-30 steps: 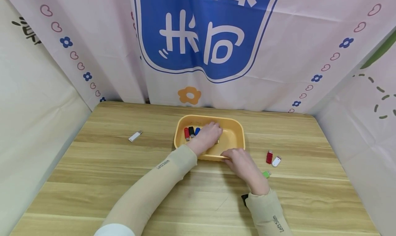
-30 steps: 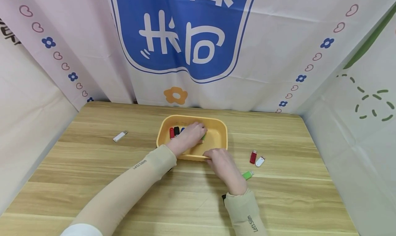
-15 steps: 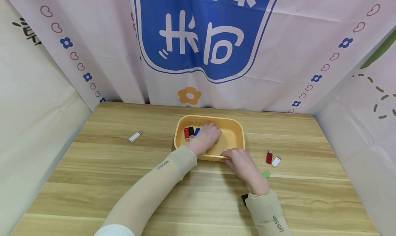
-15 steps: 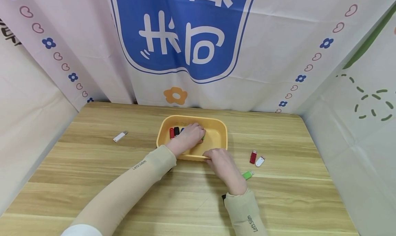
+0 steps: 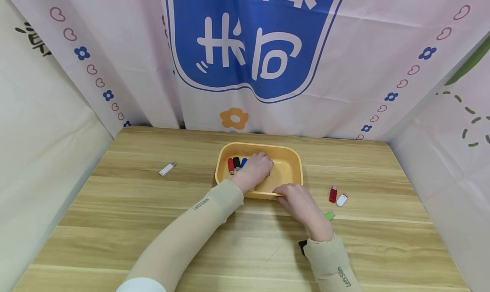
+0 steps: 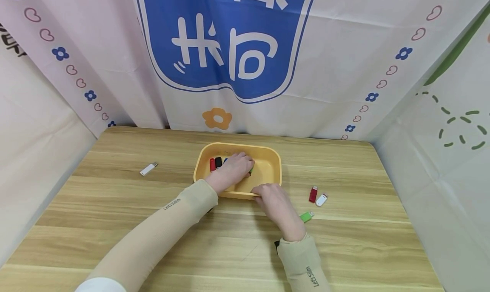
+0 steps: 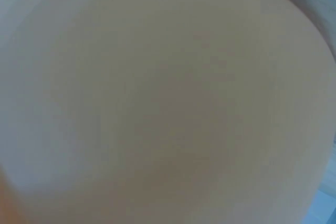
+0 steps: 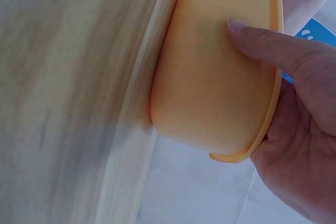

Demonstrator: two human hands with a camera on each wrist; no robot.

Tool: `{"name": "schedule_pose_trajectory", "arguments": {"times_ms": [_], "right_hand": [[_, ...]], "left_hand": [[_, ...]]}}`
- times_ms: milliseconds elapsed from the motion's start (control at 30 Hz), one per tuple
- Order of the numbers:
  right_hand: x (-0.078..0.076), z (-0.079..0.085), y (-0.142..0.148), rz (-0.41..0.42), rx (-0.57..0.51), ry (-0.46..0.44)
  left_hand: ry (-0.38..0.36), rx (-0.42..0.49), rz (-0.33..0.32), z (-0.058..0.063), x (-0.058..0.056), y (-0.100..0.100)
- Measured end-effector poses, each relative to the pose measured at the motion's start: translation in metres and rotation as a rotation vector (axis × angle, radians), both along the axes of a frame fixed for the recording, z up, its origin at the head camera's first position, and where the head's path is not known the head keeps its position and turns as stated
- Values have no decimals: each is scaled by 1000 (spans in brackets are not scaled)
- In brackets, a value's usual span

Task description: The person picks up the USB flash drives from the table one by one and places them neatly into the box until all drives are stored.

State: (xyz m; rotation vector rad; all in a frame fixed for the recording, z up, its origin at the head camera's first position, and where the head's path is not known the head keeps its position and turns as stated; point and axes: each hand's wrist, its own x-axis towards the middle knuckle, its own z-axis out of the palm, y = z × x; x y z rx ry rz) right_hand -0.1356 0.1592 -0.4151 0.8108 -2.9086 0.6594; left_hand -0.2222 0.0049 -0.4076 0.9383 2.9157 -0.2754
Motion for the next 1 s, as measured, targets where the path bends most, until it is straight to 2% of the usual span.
{"name": "schedule_pose_trajectory", "arguments": {"times_ms": [300,567,800,1000], "right_hand": [[0,1,0,1,-4,-7],[-1,0,1,9,-5,-18],[-1,0,1,-6,3,-40],[-1,0,0,-16,1,-51]], "left_hand": [[11,-7,-5,1,0,-1],[2,19,-4,10,-5,-15],[32,173,-4,15,-7,-36],[59,314,7,15,-2,-56]]}}
